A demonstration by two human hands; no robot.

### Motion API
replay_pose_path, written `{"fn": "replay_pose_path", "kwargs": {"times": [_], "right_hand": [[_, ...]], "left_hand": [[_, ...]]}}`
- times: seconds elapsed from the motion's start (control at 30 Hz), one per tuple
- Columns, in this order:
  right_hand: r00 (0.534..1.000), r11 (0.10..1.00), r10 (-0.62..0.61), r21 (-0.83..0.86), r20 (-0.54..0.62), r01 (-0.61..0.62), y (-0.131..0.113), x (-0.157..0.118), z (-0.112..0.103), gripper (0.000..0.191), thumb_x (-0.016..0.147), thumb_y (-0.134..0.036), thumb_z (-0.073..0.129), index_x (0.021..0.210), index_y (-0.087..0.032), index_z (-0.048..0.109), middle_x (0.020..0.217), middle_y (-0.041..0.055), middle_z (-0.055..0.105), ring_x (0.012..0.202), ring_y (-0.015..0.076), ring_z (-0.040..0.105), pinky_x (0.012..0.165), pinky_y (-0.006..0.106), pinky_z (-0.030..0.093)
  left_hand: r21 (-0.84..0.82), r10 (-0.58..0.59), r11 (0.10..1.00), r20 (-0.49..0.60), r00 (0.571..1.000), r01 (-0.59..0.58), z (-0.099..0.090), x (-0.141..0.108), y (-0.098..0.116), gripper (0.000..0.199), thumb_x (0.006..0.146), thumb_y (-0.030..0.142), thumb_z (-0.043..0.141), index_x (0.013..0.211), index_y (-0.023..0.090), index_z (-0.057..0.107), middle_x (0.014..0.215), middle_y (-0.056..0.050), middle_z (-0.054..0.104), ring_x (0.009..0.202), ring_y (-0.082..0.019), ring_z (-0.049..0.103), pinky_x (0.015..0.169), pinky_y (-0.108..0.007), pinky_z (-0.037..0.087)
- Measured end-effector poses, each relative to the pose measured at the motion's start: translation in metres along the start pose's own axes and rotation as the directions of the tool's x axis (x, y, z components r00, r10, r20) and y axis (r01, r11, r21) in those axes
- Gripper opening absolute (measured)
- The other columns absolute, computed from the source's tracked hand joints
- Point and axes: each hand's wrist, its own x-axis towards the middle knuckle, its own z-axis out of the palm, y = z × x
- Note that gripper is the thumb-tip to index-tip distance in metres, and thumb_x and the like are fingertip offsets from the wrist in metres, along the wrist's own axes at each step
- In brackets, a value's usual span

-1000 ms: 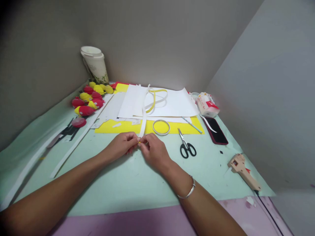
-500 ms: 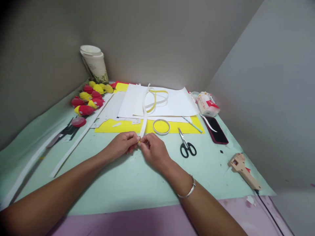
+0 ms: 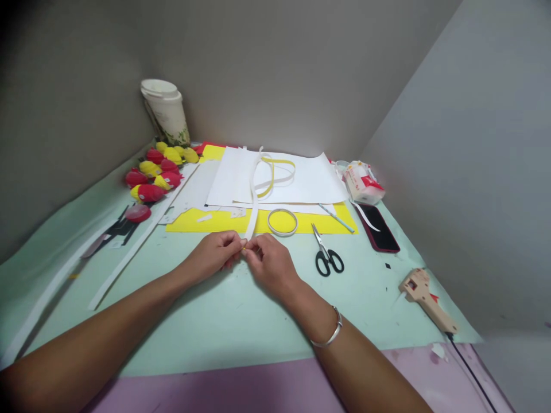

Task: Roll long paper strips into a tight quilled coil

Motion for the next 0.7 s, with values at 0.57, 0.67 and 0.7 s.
{"fn": "replay_pose_path", "kwargs": {"times": [0.57,0.67,0.7], "right_hand": [[0.992,0.984,-0.124,-0.127,-0.013,0.121,-0.0007,-0.0014,-0.0006,0.003,0.086,-0.021,0.057,0.086,-0.022,0.061,0.082,0.0023,0.062,0.076,0.0158,0.056,0.066,0.027,0.043],[0.993,0.987,-0.118,-0.116,-0.018,0.115,-0.0008,-0.0015,-0.0009,0.003,0.085,-0.02,0.058,0.085,-0.022,0.06,0.08,0.0018,0.061,0.073,0.0152,0.056,0.065,0.026,0.043],[0.993,0.987,-0.116,-0.113,-0.019,0.113,-0.0009,-0.0016,-0.0011,0.003,0.085,-0.02,0.058,0.085,-0.022,0.06,0.08,0.0017,0.061,0.072,0.015,0.055,0.065,0.026,0.043]], "left_hand": [[-0.063,-0.064,0.996,-0.003,0.998,0.063,0.0002,-0.0012,0.0066,0.034,0.081,0.045,0.052,0.059,0.019,0.048,0.046,0.003,0.047,0.044,-0.012,0.045,0.049,-0.026,0.032],[-0.056,-0.056,0.997,0.001,0.998,0.056,0.0001,-0.0013,0.007,0.033,0.081,0.044,0.052,0.059,0.019,0.048,0.046,0.003,0.048,0.044,-0.012,0.045,0.05,-0.026,0.032],[-0.055,-0.051,0.997,0.004,0.999,0.051,0.0,-0.0014,0.0071,0.033,0.082,0.044,0.051,0.06,0.019,0.048,0.047,0.003,0.048,0.044,-0.012,0.045,0.05,-0.026,0.032]]}}
